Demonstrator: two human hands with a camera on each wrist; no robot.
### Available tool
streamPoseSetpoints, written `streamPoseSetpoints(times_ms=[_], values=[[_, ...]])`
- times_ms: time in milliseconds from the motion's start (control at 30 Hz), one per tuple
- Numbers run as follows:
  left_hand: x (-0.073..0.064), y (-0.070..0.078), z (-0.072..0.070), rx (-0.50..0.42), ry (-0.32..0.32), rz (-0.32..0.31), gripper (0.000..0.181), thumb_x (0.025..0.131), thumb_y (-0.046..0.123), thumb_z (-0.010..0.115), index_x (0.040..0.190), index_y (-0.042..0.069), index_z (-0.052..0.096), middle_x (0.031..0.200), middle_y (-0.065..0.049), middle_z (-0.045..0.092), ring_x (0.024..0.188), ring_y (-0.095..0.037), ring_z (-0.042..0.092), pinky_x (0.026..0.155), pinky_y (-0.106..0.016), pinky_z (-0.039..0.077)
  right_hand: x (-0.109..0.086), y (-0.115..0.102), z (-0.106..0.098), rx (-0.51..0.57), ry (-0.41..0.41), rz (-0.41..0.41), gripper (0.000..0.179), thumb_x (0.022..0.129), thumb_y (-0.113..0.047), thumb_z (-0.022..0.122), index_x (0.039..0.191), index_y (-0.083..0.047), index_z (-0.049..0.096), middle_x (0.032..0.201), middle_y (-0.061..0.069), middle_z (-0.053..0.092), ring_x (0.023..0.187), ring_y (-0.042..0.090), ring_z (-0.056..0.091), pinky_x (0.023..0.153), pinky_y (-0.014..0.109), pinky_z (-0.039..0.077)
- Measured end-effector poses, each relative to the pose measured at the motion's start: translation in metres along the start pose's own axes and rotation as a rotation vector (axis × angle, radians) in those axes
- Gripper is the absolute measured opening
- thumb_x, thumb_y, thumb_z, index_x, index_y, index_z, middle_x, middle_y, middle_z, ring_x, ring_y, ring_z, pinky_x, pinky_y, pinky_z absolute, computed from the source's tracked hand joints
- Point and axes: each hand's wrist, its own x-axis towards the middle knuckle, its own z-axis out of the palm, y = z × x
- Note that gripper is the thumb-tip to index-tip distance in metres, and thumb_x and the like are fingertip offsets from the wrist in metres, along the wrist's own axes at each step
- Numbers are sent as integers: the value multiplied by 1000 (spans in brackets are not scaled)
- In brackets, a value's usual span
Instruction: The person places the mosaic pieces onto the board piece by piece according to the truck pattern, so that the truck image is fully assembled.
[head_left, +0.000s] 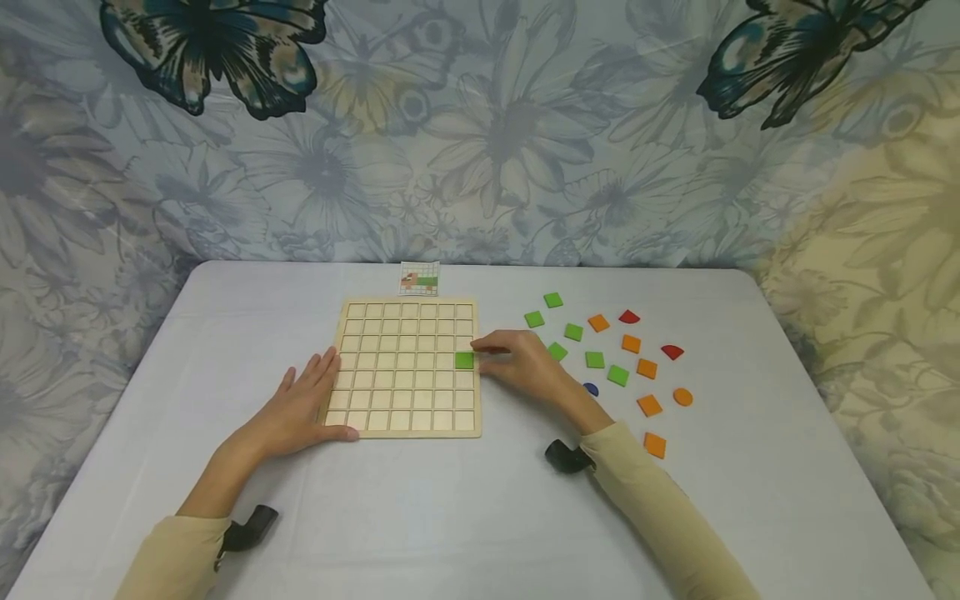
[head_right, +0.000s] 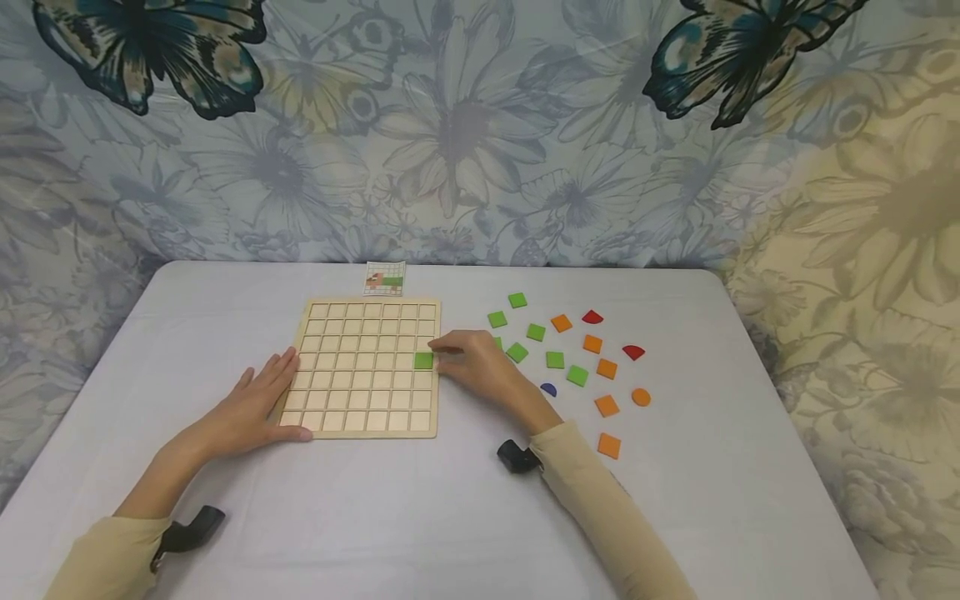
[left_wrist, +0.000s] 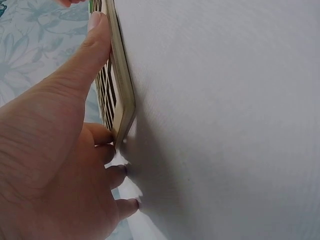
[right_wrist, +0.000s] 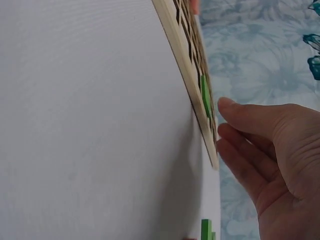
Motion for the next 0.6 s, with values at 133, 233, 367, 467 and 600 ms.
streamPoseSetpoints(times_ms=[133, 233, 367, 467, 600], values=[[0, -1, 0, 3, 1, -1, 121, 76, 60, 74, 153, -8, 11, 162, -23, 3, 148, -44, 2, 114, -64, -1, -6, 3, -6, 14, 29, 18, 34, 82, -2, 77, 116, -1, 71, 114, 9, 71, 106, 22, 67, 92, 31, 53], [0, -1, 0, 5, 2, 1, 121, 76, 62, 73, 153, -8, 11, 162, -23, 3, 148, -44, 2, 114, -64, -1, -11, 6, -11, 27, 65, 41, 34, 82, -1, 78, 115, -1, 71, 113, 8, 72, 105, 22, 68, 92, 31, 54], [0, 0, 0, 6, 1, 1, 121, 76, 61, 73, 153, -8, 11, 162, -24, 3, 147, -44, 2, 114, -65, -1, -16, 10, -18, 38, 100, 59, 34, 81, -1, 78, 115, 0, 71, 114, 9, 71, 106, 23, 68, 91, 32, 54], [0, -1, 0, 1, 0, 2, 121, 76, 61, 73, 153, -9, 11, 162, -24, 3, 147, -44, 1, 114, -65, -1, -19, 12, -23, 57, 111, 62, 35, 81, 0, 78, 115, 1, 70, 115, 11, 71, 107, 25, 67, 91, 34, 54], [0, -1, 1, 1, 1, 3, 122, 76, 63, 72, 153, -8, 10, 162, -23, 2, 148, -44, 1, 114, -65, -1, -23, 14, -29, 59, 132, 69, 36, 80, 3, 78, 114, 4, 70, 114, 13, 71, 105, 27, 68, 89, 38, 55]])
